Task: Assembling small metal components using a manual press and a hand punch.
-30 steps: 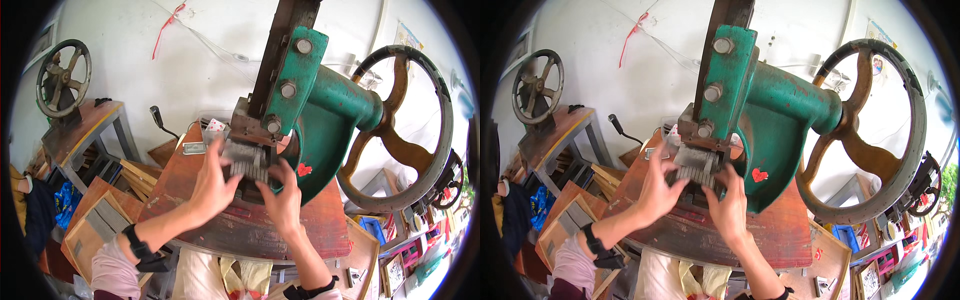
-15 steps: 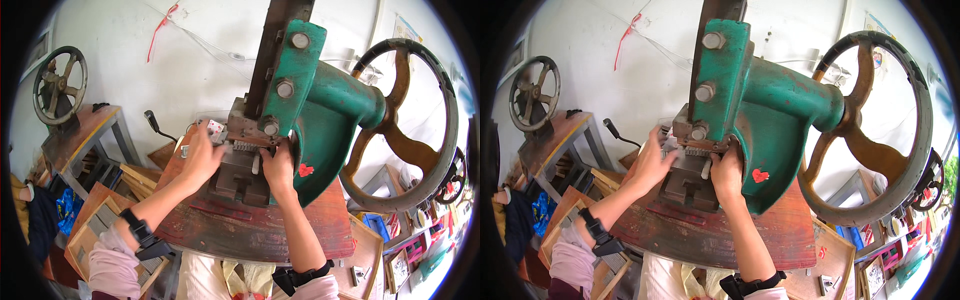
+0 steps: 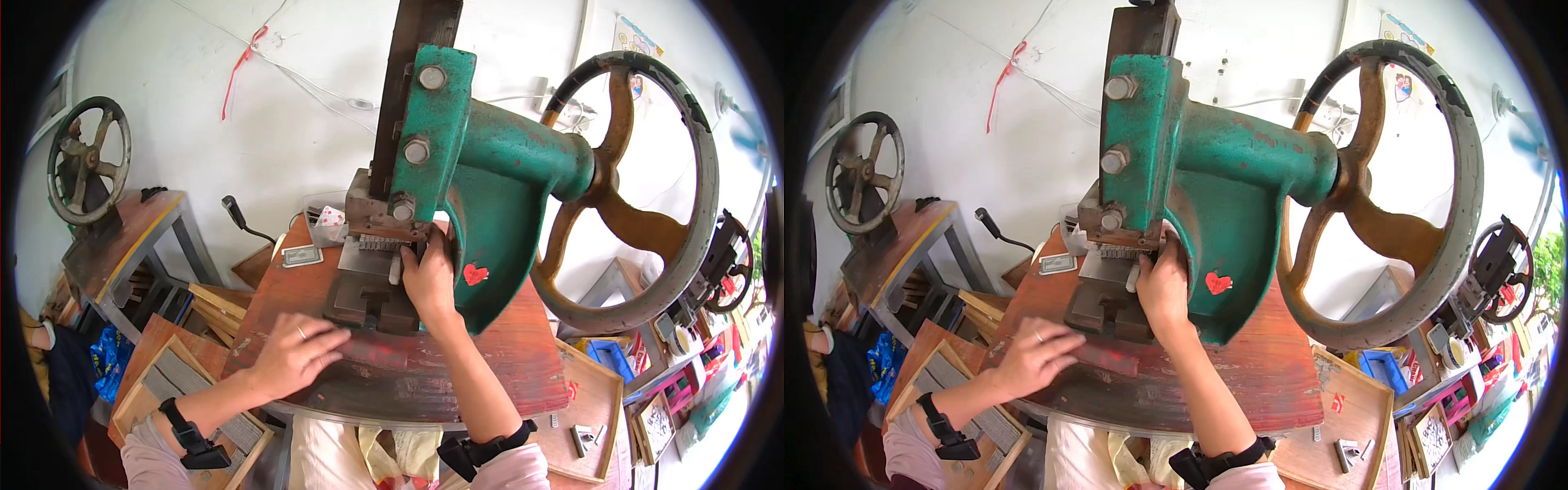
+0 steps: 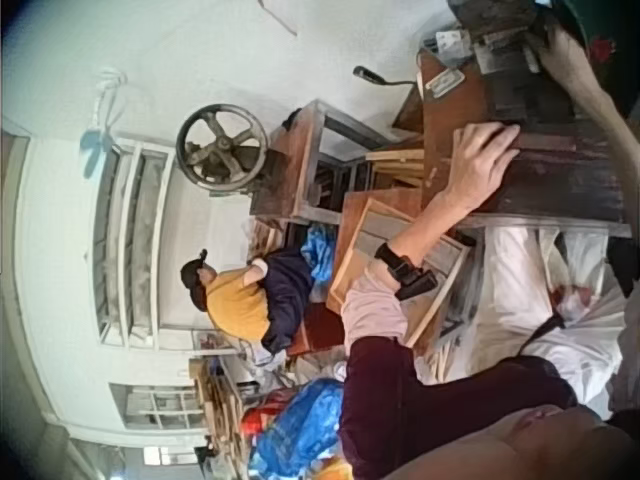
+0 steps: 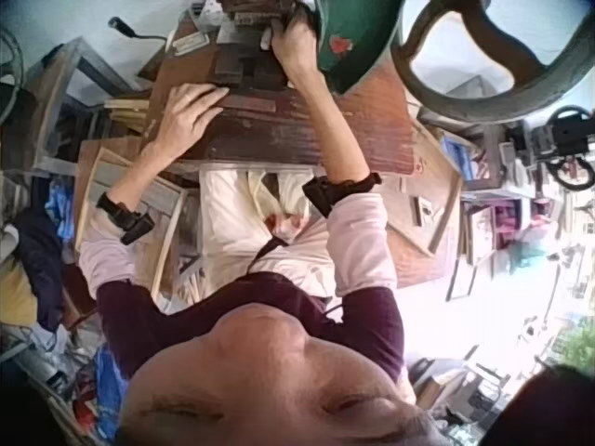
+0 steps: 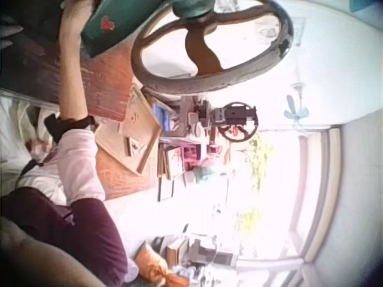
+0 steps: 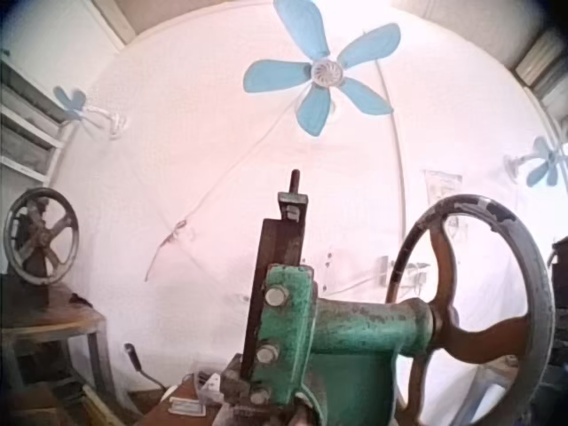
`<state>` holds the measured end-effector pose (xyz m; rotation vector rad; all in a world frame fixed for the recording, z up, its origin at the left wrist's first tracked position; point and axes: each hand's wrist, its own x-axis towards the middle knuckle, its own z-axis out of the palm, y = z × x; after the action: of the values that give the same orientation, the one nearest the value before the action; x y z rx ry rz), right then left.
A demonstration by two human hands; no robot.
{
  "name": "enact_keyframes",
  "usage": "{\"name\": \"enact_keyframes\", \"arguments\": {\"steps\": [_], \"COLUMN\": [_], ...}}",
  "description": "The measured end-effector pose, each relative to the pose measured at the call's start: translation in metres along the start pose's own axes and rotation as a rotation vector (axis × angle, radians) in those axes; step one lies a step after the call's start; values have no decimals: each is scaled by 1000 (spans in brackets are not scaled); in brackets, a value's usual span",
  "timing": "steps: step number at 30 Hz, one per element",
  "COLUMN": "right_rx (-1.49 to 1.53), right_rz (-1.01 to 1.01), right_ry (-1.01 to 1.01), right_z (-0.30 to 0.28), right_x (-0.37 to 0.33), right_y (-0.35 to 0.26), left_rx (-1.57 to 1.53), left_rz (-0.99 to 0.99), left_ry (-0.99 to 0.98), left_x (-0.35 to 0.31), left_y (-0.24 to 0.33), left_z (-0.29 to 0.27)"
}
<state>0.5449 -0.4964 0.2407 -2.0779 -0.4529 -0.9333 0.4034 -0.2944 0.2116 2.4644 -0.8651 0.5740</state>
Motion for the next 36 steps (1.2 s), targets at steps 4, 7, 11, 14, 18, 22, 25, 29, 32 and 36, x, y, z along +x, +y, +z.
{"name": "enact_keyframes", "arguments": {"steps": [4, 7, 11, 14, 18, 22, 25, 29, 32, 36], "right_rx": [70, 199, 79, -106, -49, -270, -204, -161, -142, -140], "right_rz": [20, 78, 15, 120, 334, 150, 173, 187, 197, 187], "right_ry": [-42, -104, -126, -105, -75, -130, -101, -90, -71, -55], "right_z": [-20, -54, -95, -132, -139, -138, -141, -142, -142, -145], "right_x": [-24, -57, -105, -139, -157, -155, -153, -152, -154, -153], "right_y": [-21, -31, -7, 34, 45, 46, 45, 45, 48, 46], "left_rx": [222, 105, 61, 161, 318, 317, 126, 190, 245, 267], "left_rz": [-129, -248, -397, -467, -477, -475, -507, -537, -534, -550], "left_ry": [433, 399, 332, 243, 8, 104, 138, 213, 212, 214], "left_x": [46, 81, 103, 111, 115, 120, 120, 120, 122, 122], "left_y": [-7, -25, -46, -44, -39, -30, -33, -24, -18, -20], "left_z": [-28, -17, -13, -7, -1, 10, 9, 13, 12, 14]}}
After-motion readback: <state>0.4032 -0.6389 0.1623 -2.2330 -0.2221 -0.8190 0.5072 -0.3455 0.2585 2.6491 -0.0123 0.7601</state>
